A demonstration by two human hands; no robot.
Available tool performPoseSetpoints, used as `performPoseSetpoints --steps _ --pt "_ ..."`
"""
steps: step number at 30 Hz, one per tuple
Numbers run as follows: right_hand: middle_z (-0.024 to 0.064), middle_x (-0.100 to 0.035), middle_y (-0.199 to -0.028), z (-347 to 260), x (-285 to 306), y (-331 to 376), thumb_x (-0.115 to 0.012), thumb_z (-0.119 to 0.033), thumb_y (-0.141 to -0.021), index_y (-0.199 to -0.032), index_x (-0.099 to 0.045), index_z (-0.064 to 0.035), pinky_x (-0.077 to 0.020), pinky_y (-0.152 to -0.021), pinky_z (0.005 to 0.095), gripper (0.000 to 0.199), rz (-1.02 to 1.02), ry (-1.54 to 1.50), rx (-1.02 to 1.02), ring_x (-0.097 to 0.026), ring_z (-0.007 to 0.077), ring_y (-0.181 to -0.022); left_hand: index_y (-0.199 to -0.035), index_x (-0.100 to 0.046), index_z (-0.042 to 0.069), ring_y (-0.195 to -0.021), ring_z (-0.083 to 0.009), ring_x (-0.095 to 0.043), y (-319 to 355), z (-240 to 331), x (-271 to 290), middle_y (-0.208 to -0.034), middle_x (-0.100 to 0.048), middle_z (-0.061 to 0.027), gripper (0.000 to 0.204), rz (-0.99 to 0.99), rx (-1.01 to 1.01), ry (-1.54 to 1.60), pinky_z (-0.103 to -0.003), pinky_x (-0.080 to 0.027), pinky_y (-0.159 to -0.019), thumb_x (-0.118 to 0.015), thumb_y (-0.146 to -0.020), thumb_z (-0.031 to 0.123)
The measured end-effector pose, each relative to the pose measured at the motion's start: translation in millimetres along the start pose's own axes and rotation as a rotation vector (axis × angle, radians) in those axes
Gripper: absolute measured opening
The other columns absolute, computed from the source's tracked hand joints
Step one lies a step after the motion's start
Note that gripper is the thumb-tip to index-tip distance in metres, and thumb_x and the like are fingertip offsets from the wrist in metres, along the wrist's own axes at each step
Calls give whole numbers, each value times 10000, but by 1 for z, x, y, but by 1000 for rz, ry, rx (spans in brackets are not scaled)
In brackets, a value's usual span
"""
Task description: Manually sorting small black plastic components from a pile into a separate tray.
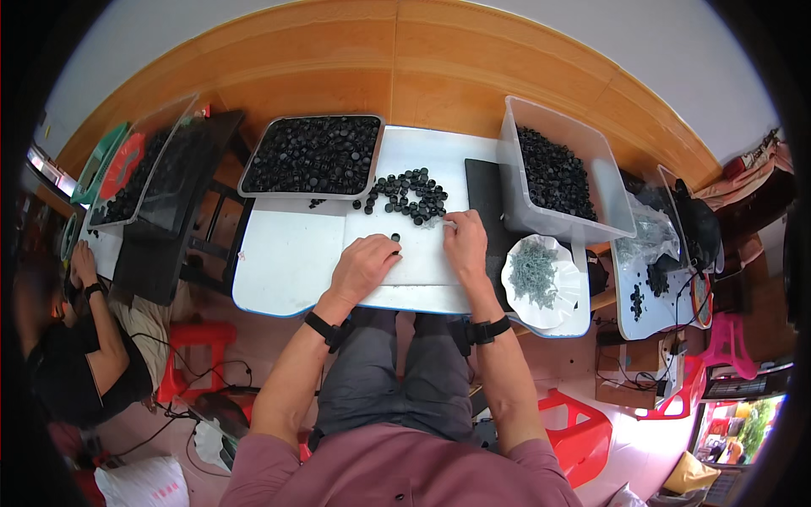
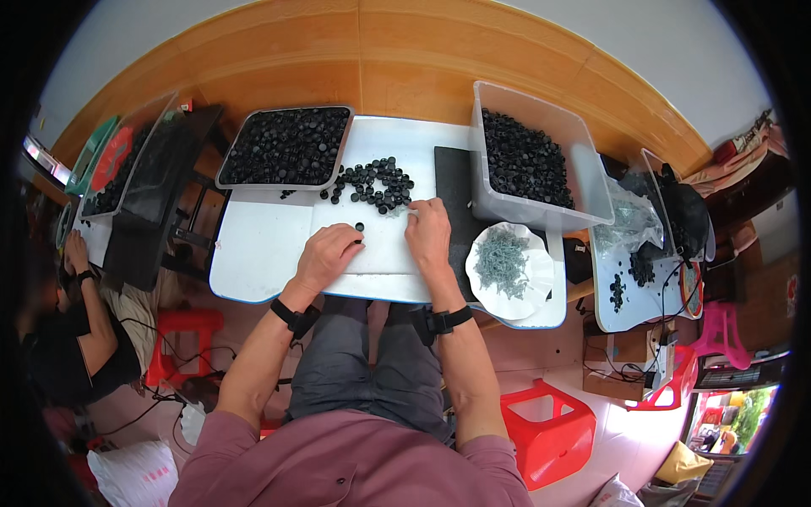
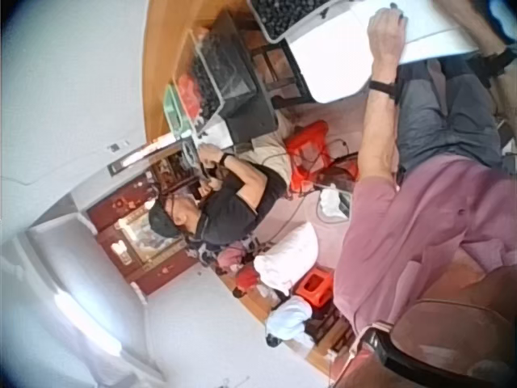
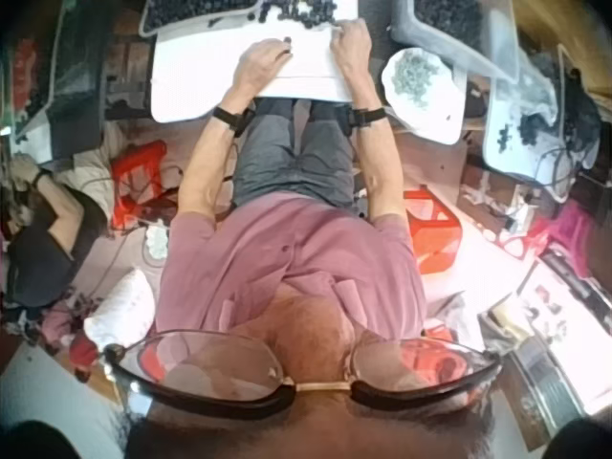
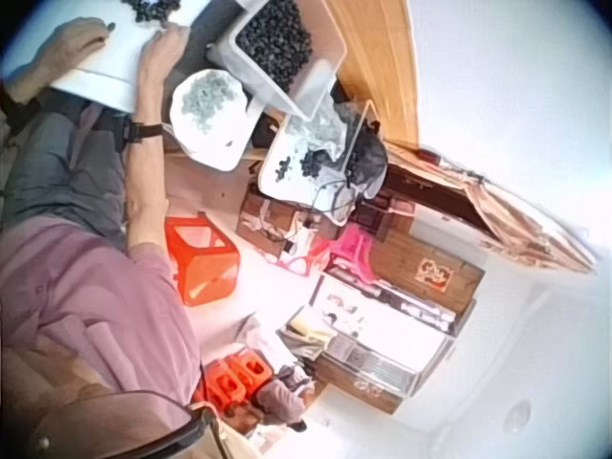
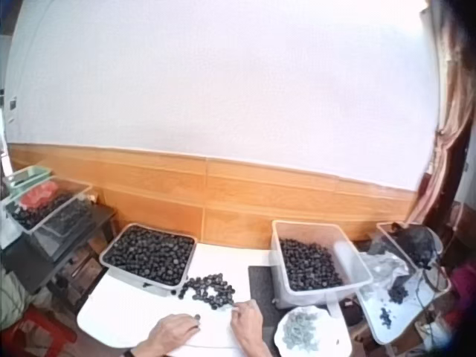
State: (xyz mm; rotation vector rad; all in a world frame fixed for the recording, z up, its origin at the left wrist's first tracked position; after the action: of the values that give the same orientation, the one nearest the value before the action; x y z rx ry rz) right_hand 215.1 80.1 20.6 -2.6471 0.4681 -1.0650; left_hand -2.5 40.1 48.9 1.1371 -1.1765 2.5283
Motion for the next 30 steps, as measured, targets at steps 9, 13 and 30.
performPoseSetpoints --steps 9,13,30 --pt "147 -658 -1013 -3 -1 6 -698 -10 -852 -974 -746 -33 -521 -885 450 133 -61 21 50 -645 344 -1007 -986 -735 53 -936 -288 -720 5 -7 1 -982 -750 -102 187 38 82 45 -377 -578 -815 -813 -816 65" --pt "152 -656 -992 -7 7 11 -685 10 -853 -978 -748 -28 -521 -872 441 145 -30 -51 81 -646 340 -998 -1000 -742 40 -918 -275 -726 7 -6 -2 -980 -753 -108 187 40 83 51 -371 -579 -806 -812 -830 67" --pt "157 -667 -978 -28 14 30 -663 30 -904 -1036 -705 -8 -536 -792 404 144 -94 -89 298 -668 341 -905 -1167 -728 20 -893 -204 -761 12 -11 -34 -1043 -779 -120 302 -17 489 492 -311 -597 -803 -790 -874 64"
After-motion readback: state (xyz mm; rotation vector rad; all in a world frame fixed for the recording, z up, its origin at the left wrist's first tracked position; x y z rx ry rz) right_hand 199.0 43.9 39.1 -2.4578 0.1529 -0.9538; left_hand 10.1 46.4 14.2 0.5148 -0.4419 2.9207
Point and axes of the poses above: each hand's wrist, its own y-axis away from the middle knuckle, its own x-axis out of the back of the hand, z = x × y, the point moved 6 cm from there along -y, towards the middle knuckle
